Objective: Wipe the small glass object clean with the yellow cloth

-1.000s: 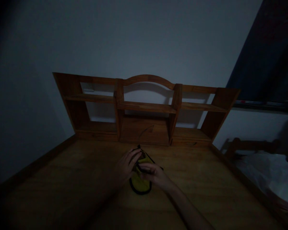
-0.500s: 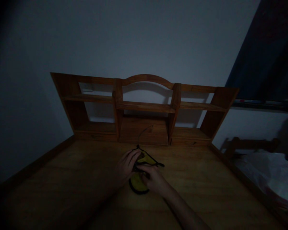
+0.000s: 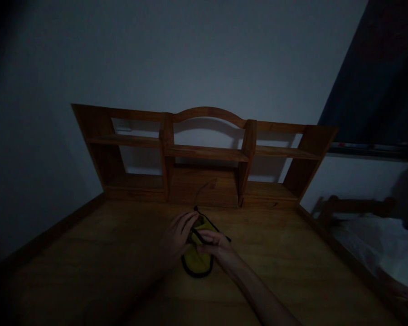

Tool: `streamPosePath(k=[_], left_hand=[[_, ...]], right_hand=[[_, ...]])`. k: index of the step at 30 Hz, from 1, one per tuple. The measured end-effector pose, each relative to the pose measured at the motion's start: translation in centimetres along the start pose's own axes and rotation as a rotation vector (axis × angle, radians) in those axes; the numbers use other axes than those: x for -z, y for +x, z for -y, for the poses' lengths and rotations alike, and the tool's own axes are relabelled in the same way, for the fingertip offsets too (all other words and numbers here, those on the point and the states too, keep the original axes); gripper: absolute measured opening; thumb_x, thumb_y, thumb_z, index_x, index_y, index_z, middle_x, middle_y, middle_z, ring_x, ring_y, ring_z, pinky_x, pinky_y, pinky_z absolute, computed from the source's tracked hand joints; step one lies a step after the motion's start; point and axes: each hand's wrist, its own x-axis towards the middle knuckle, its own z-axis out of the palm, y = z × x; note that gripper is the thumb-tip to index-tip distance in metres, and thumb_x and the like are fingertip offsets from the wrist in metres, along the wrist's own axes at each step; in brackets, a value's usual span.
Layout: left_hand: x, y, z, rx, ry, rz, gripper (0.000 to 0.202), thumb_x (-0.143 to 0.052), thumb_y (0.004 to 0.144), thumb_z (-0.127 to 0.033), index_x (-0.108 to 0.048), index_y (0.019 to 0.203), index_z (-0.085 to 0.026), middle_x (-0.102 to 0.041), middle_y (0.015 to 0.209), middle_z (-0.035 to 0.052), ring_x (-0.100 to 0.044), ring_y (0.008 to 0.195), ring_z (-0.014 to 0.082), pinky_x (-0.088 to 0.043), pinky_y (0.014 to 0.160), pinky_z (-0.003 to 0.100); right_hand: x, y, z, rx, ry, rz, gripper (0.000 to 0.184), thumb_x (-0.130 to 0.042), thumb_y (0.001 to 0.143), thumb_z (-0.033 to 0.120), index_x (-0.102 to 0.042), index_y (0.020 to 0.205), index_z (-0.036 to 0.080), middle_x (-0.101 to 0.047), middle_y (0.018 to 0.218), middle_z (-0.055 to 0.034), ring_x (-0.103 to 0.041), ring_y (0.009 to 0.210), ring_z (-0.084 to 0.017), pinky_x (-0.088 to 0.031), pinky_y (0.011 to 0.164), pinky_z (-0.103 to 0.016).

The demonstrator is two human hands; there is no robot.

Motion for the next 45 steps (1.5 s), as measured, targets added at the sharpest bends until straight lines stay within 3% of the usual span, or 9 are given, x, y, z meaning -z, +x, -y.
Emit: streamPosePath(k=[6,9,13,17,25,28,34,39,45], left_hand=[[-0.4,-0.2,0.0,-0.011,0.0,0.045,0.075,-0.061,0.08,-0.034,-0.021,0.141,-0.018,-0.036,0.14,0.0106,-0.032,0.128,0.0297,-0.026,0.108,0.044],[-0.5,-0.2,0.3,-0.011,-0.016,0.069,0.079,-0.06,0.079,-0.044,-0.02,0.142,-0.018,-0.037,0.14,0.0108,-0.032,0.128,0.03,-0.025,0.108,0.044],[-0.2,-0.1,0.6,0.016,-0.055,0.063,0.077,-0.054,0.081,-0.049,-0.019,0.142,-0.019,-0.035,0.141,0.0112,-0.031,0.129,0.029,-0.025,0.108,0.043],[-0.3,-0.2,0.6,0.004,-0.064,0.062,0.079,-0.055,0.081,-0.049,-0.016,0.143,-0.019,-0.034,0.141,0.0112,-0.031,0.129,0.0298,-0.023,0.108,0.044],[-0.3,0.0,0.6,0.021,-0.064,0.055,0.083,-0.066,0.075,-0.037,-0.019,0.141,-0.021,-0.037,0.139,0.0095,-0.031,0.128,0.03,-0.025,0.108,0.044],[-0.1,0.2,0.7,0.03,-0.081,0.042,0.085,-0.069,0.073,-0.036,-0.02,0.141,-0.021,-0.039,0.138,0.0103,-0.033,0.127,0.0298,-0.025,0.107,0.044],[-0.8,-0.1,0.8,-0.001,-0.135,0.075,0.076,-0.06,0.08,-0.04,-0.02,0.141,-0.022,-0.039,0.138,0.0105,-0.037,0.125,0.0278,-0.028,0.105,0.043],[-1.7,0.1,1.2,0.045,-0.237,0.062,0.077,-0.066,0.074,-0.029,-0.024,0.139,-0.024,-0.04,0.136,0.0088,-0.039,0.123,0.0266,-0.032,0.104,0.042],[-1.7,0.1,1.3,0.061,-0.39,0.053,0.081,-0.067,0.068,-0.02,-0.026,0.138,-0.024,-0.039,0.135,0.0085,-0.039,0.123,0.0249,-0.038,0.101,0.04]], right_hand=[[-0.1,0.0,0.6,0.261,-0.568,-0.019,0.039,-0.061,0.074,0.009,-0.064,0.109,0.024,-0.063,0.116,-0.0056,-0.056,0.108,-0.023,-0.042,0.095,-0.042],[-1.0,-0.3,1.5,0.384,-0.86,0.059,0.05,-0.049,0.075,0.0,-0.057,0.118,0.023,-0.058,0.12,-0.0069,-0.051,0.112,-0.021,-0.041,0.098,-0.04],[-2.0,-0.7,2.4,0.415,-1.152,0.074,0.064,-0.046,0.069,-0.004,-0.048,0.128,0.022,-0.053,0.125,-0.0086,-0.044,0.119,-0.023,-0.034,0.103,-0.045],[-2.1,-0.6,2.2,0.408,-1.125,0.052,0.064,-0.046,0.068,-0.004,-0.05,0.126,0.022,-0.055,0.121,-0.0084,-0.045,0.117,-0.023,-0.034,0.103,-0.044],[0.4,-0.5,0.2,0.143,-0.426,0.031,0.053,-0.058,0.069,0.005,-0.057,0.118,0.025,-0.06,0.12,-0.0046,-0.055,0.111,-0.024,-0.044,0.093,-0.041],[0.7,-0.2,-0.2,0.118,-0.33,0.033,0.054,-0.056,0.07,0.006,-0.055,0.12,0.024,-0.062,0.118,-0.0049,-0.057,0.109,-0.024,-0.045,0.092,-0.042],[-0.9,-0.3,1.4,0.358,-0.936,0.056,0.062,-0.043,0.064,-0.006,-0.059,0.117,0.023,-0.06,0.121,-0.0047,-0.051,0.114,-0.019,-0.038,0.101,-0.039],[-1.5,-0.9,2.5,0.409,-1.401,0.047,0.067,-0.044,0.068,-0.005,-0.045,0.13,0.02,-0.054,0.128,-0.0075,-0.044,0.121,-0.021,-0.033,0.106,-0.042],[-1.2,-1.0,1.7,0.46,-1.597,0.065,0.07,-0.045,0.071,-0.003,-0.033,0.137,0.017,-0.045,0.137,-0.0103,-0.035,0.129,-0.026,-0.022,0.11,-0.049]])
